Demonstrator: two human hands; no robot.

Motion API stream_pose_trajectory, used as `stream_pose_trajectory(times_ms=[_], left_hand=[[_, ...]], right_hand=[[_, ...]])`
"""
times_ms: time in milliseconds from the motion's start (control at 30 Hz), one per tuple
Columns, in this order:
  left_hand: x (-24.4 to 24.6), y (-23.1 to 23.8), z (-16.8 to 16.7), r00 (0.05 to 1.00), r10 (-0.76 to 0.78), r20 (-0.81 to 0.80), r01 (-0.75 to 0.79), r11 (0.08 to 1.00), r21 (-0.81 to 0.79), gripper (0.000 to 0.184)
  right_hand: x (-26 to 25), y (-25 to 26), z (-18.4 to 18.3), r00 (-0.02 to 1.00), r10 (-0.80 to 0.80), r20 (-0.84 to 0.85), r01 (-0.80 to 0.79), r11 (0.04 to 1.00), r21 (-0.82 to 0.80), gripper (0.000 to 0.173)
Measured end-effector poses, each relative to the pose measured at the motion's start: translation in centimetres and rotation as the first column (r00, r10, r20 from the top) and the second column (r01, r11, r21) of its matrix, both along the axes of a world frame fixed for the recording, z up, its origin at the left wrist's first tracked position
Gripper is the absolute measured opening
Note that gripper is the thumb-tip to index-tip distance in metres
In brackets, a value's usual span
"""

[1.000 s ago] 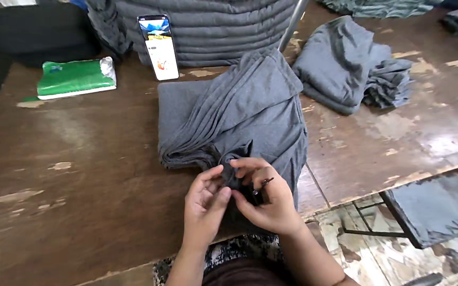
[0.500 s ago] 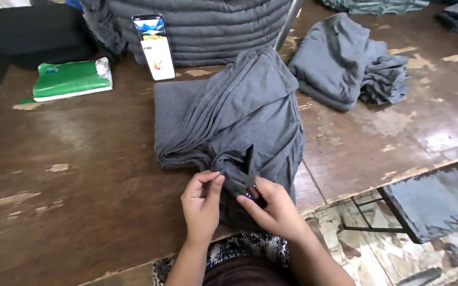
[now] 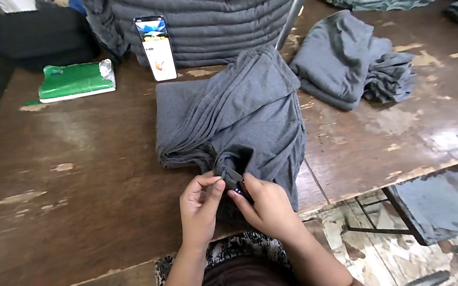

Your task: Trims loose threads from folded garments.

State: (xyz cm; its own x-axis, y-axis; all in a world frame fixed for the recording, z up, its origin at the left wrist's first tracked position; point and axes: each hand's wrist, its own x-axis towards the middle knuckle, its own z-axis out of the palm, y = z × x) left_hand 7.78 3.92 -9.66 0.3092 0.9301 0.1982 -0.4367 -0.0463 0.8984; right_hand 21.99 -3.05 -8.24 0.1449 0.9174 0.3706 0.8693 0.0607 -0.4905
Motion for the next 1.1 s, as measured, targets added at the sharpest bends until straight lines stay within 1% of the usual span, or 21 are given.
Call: stream_pose_trajectory(times_ms=[100,167,233,267,367,400,433,500,533,567,633,700,767,900,967,1033,1100], left_hand=[[-0.1,0.2,0.0,1.000,0.008,-0.016,-0.007,0.999,0.034,0.005],[-0.3,0.2,0.0,1.000,0.007,-0.008,-0.007,1.000,0.008,0.005],[-0.2,0.2,0.0,1.000,0.001,0.013,-0.001,1.000,-0.026,0.003],[-0.1,0.3,0.0,0.999,-0.009,0.032,0.010,0.999,-0.031,0.008],[0.2,0.8,0.1,0.997,-0.063,0.046,0.063,0.998,0.008,0.050],[0.5,0.9,0.1,0.998,-0.049,0.035,0.049,0.999,0.000,0.055],[0.7,1.0,0.1,1.000,-0.020,0.014,0.020,1.000,-0.019,0.049],[1.1,1.1,0.1,0.999,0.038,-0.018,-0.039,0.997,-0.072,0.022],[1.1,1.1,0.2,0.999,0.050,-0.004,-0.050,0.993,-0.107,0.013],[1.2,1.1,0.4,0.998,0.049,0.025,-0.045,0.988,-0.147,0.010],[1.0,1.1,0.8,0.996,0.009,0.092,0.011,0.975,-0.224,0.013],[0.6,0.9,0.9,0.990,-0.028,0.141,0.064,0.965,-0.254,0.014],[0.2,0.8,0.7,0.990,-0.040,0.138,0.070,0.974,-0.214,0.010],[-0.1,0.5,0.4,1.000,-0.018,0.025,0.019,0.997,-0.074,0.005],[-0.1,0.5,0.2,1.000,-0.015,0.014,0.015,1.000,-0.008,0.006],[-0.2,0.5,0.0,1.000,-0.018,-0.001,0.018,0.999,0.050,0.005],[0.0,0.4,-0.2,0.997,0.017,-0.077,-0.005,0.988,0.154,0.003]], right_hand=[[-0.5,0.4,0.0,0.998,-0.031,0.047,0.030,0.999,0.023,0.039],[-0.6,0.4,-0.1,0.998,-0.040,0.057,0.039,0.999,0.022,0.037],[-0.3,0.3,-0.1,0.999,-0.024,0.028,0.023,1.000,0.013,0.038],[-0.1,0.2,-0.2,1.000,-0.014,-0.007,0.014,1.000,0.008,0.039],[0.7,0.0,-0.5,0.991,0.008,-0.136,-0.009,1.000,-0.004,0.042],[0.8,-0.1,-0.6,0.987,0.011,-0.159,-0.011,1.000,0.001,0.042],[0.9,-0.1,-0.8,0.985,0.013,-0.174,-0.012,1.000,0.002,0.042],[0.9,-0.2,-0.9,0.982,0.016,-0.190,-0.015,1.000,0.004,0.041],[0.9,-0.2,-1.0,0.981,0.019,-0.191,-0.018,1.000,0.008,0.041],[0.9,-0.2,-1.0,0.982,0.022,-0.187,-0.020,1.000,0.013,0.041],[0.9,-0.3,-1.1,0.985,0.029,-0.169,-0.027,1.000,0.016,0.041],[0.7,-0.2,-0.9,0.991,0.028,-0.129,-0.026,1.000,0.014,0.041],[0.5,0.0,-0.7,0.996,0.023,-0.082,-0.022,1.000,0.018,0.041],[-0.1,0.7,-0.3,1.000,-0.009,0.008,0.009,0.999,0.034,0.042],[-0.2,1.0,-0.1,0.999,-0.029,0.028,0.028,0.999,0.020,0.042],[0.0,1.0,0.2,1.000,-0.028,-0.014,0.028,1.000,0.006,0.044],[0.8,0.8,0.5,0.992,-0.018,-0.128,0.023,0.999,0.038,0.046]])
